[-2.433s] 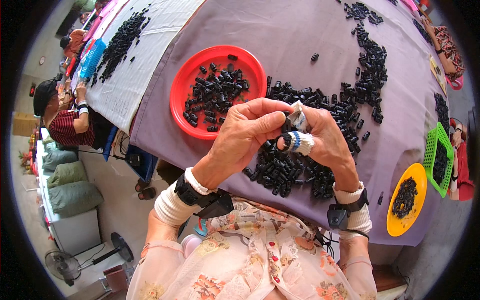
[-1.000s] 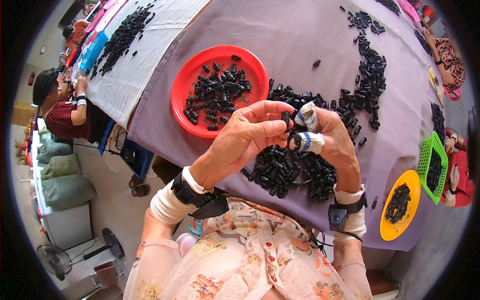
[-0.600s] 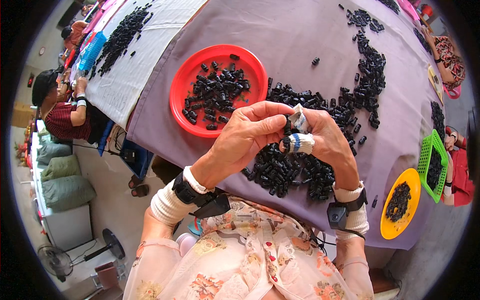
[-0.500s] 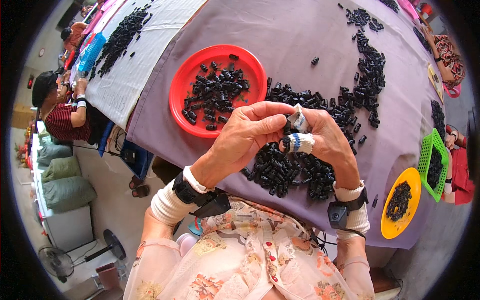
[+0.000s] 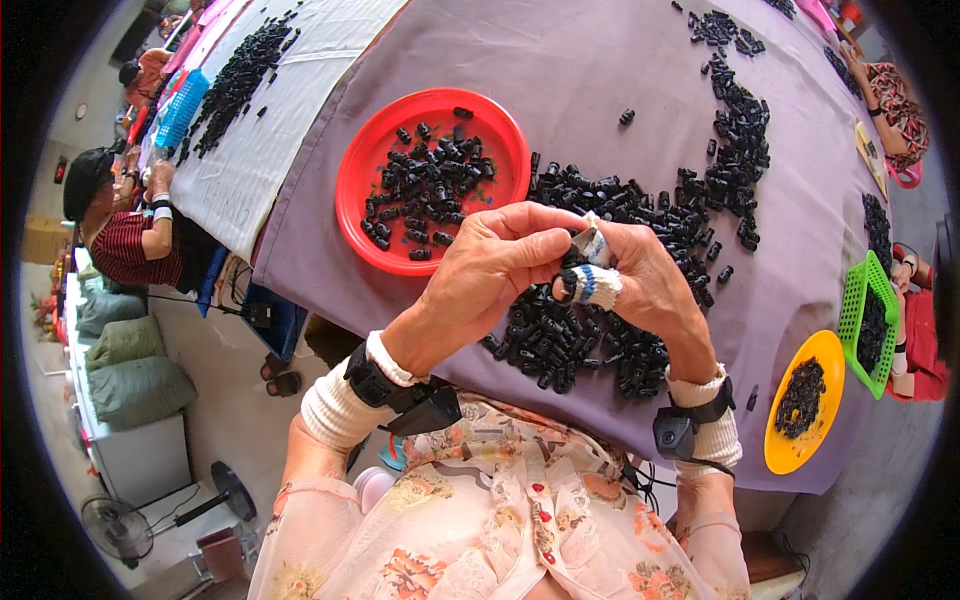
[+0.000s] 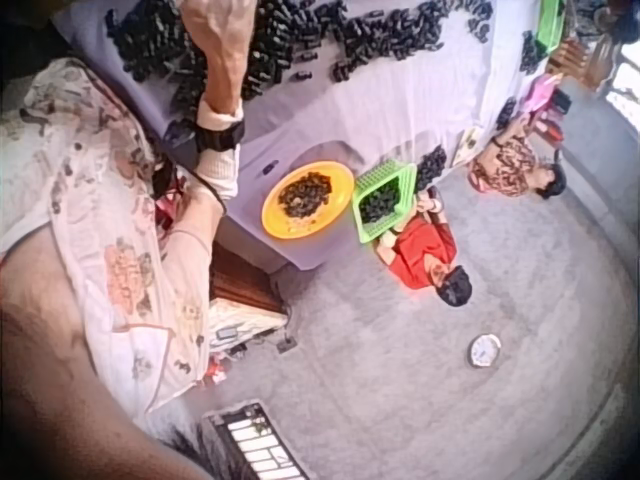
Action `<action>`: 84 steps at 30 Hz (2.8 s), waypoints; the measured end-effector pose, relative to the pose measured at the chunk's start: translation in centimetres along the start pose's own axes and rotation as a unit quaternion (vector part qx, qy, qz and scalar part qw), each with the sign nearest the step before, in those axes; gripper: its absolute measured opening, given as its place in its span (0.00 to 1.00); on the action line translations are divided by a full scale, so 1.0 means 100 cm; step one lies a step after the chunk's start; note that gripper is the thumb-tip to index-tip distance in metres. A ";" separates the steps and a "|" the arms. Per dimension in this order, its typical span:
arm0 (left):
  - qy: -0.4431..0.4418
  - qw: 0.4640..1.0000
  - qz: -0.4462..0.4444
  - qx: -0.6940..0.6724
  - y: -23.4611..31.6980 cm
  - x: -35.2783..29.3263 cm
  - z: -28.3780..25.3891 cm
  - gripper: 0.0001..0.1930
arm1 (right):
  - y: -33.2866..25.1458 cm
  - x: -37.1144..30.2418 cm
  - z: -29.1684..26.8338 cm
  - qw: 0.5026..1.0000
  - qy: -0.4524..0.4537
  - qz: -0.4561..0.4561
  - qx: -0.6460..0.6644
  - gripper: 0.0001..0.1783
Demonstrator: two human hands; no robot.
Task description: Manually assembling small black plastic components by hand at a workstation.
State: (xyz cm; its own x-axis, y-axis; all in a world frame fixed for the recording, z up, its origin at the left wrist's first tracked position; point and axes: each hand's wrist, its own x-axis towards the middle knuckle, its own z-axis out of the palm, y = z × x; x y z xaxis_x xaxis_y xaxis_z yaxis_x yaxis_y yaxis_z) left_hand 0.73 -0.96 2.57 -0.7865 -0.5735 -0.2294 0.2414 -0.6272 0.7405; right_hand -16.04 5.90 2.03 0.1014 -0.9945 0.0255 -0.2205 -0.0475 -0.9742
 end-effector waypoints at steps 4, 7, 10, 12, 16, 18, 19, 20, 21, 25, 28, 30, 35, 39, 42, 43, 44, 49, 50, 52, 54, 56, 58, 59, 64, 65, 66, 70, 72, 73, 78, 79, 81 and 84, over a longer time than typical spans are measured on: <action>-0.001 1.000 -0.002 -0.003 0.000 0.000 0.000 0.11 | -0.004 -0.001 0.000 1.000 -0.005 0.003 -0.003 0.18; -0.005 1.000 -0.005 -0.004 0.000 0.000 -0.002 0.11 | -0.009 -0.001 0.000 0.999 -0.012 0.026 -0.021 0.17; -0.010 1.000 -0.006 -0.012 0.003 0.000 0.002 0.11 | -0.009 -0.001 -0.002 1.000 -0.009 0.014 -0.021 0.18; -0.015 1.000 -0.005 -0.019 0.003 0.000 0.004 0.11 | -0.008 -0.001 -0.002 1.000 0.018 -0.007 0.005 0.20; -0.001 0.999 -0.004 -0.035 0.000 -0.002 0.002 0.11 | -0.007 0.001 -0.003 0.999 0.027 -0.014 -0.012 0.23; 0.003 0.999 -0.003 -0.032 0.000 -0.002 0.002 0.11 | -0.004 0.001 -0.003 0.999 0.021 -0.013 -0.023 0.24; 0.002 0.999 -0.005 -0.032 0.000 -0.002 0.002 0.10 | -0.004 0.001 -0.003 0.999 0.022 -0.012 -0.023 0.24; 0.002 0.999 -0.006 -0.032 0.000 -0.003 0.003 0.10 | -0.004 0.001 -0.003 0.999 0.021 -0.016 -0.031 0.24; 0.001 0.999 -0.006 -0.032 0.000 -0.003 0.003 0.10 | -0.004 0.001 -0.002 0.999 0.021 -0.020 -0.039 0.24; 0.006 1.000 -0.007 -0.024 0.001 -0.003 0.003 0.10 | -0.004 0.001 -0.002 0.999 0.011 -0.010 -0.036 0.24; 0.007 1.000 -0.008 -0.020 0.001 -0.003 0.003 0.10 | -0.003 0.000 0.000 1.000 0.008 -0.008 -0.019 0.22; 0.006 1.000 -0.007 -0.018 0.000 -0.002 0.002 0.10 | -0.010 0.000 0.000 1.000 0.000 -0.001 -0.017 0.20; -0.001 1.000 0.004 -0.020 0.001 -0.004 0.003 0.11 | -0.010 0.000 0.000 1.000 0.004 -0.013 -0.021 0.20; 0.002 1.000 0.005 -0.022 0.001 -0.004 0.003 0.11 | -0.007 0.002 -0.002 0.998 0.017 -0.031 -0.043 0.21; 0.002 1.000 0.006 -0.025 0.000 -0.004 0.003 0.11 | -0.008 0.002 -0.001 0.999 0.012 -0.026 -0.030 0.22; -0.002 1.000 0.007 -0.026 0.000 -0.004 0.003 0.11 | -0.008 0.002 -0.001 0.999 0.012 -0.026 -0.030 0.22; -0.005 1.000 0.008 -0.027 0.000 -0.003 0.003 0.11 | -0.008 0.002 -0.001 0.999 0.013 -0.027 -0.029 0.21; -0.009 1.000 0.008 -0.022 -0.002 -0.002 0.001 0.12 | -0.008 0.002 0.000 1.000 0.011 -0.019 -0.016 0.19; -0.016 1.000 0.010 -0.020 -0.002 -0.002 0.000 0.12 | -0.008 0.002 0.000 1.000 0.012 -0.019 -0.018 0.18; -0.012 1.000 0.012 -0.016 -0.001 -0.001 0.000 0.12 | -0.010 0.002 -0.001 0.999 0.013 -0.021 -0.021 0.18; -0.007 1.000 0.016 -0.011 0.000 -0.002 0.001 0.12 | -0.013 0.003 -0.002 0.998 0.010 -0.020 -0.059 0.16; -0.021 0.998 0.009 -0.053 0.001 -0.001 0.002 0.13 | -0.007 0.000 0.000 0.999 0.037 -0.024 -0.003 0.15; -0.033 0.997 0.021 -0.065 -0.001 0.000 0.002 0.13 | -0.002 -0.001 0.003 0.992 0.085 -0.042 0.078 0.14; -0.045 0.995 0.032 -0.077 -0.001 0.000 0.001 0.13 | -0.003 -0.001 0.004 0.992 0.084 -0.044 0.079 0.14; -0.034 0.996 0.043 -0.069 -0.002 -0.004 -0.002 0.13 | -0.006 -0.003 0.005 0.992 0.105 -0.024 0.067 0.13; -0.032 0.996 0.048 -0.064 -0.001 -0.004 -0.001 0.13 | -0.006 -0.003 0.007 0.990 0.109 -0.020 0.082 0.13; -0.032 0.996 0.048 -0.063 -0.002 -0.005 -0.001 0.13 | -0.007 -0.003 0.008 0.990 0.109 -0.021 0.083 0.13; 0.010 0.997 0.071 0.026 -0.001 -0.004 0.003 0.11 | -0.008 -0.003 0.011 0.988 0.128 -0.056 0.065 0.14; 0.026 0.996 0.072 0.035 0.000 -0.003 0.007 0.10 | -0.010 -0.003 0.012 0.989 0.132 -0.051 0.052 0.15; 0.046 0.997 0.061 0.025 0.000 -0.003 0.008 0.09 | -0.009 -0.003 0.012 0.989 0.134 -0.052 0.028 0.15; 0.071 0.997 0.039 0.006 0.000 -0.002 0.006 0.07 | -0.007 -0.002 0.012 0.988 0.143 -0.066 -0.011 0.15; 0.067 0.997 0.037 -0.003 -0.001 -0.002 0.004 0.07 | -0.006 -0.002 0.011 0.988 0.141 -0.059 -0.005 0.15; 0.062 0.997 0.035 -0.013 0.000 -0.004 0.002 0.08 | -0.005 -0.003 0.010 0.989 0.140 -0.052 0.001 0.14; 0.033 0.998 0.045 -0.013 0.002 -0.007 0.002 0.09 | -0.002 -0.004 0.009 0.988 0.139 -0.050 0.036 0.13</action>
State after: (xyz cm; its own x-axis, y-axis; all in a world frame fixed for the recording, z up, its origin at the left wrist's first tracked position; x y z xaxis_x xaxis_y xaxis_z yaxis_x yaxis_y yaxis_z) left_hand 1.24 -0.61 2.97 -0.7222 -0.6607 -0.2048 0.3246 -0.5852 0.7431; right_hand -15.11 6.39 2.01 -0.1524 -0.9729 0.1740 -0.1528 -0.1507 -0.9767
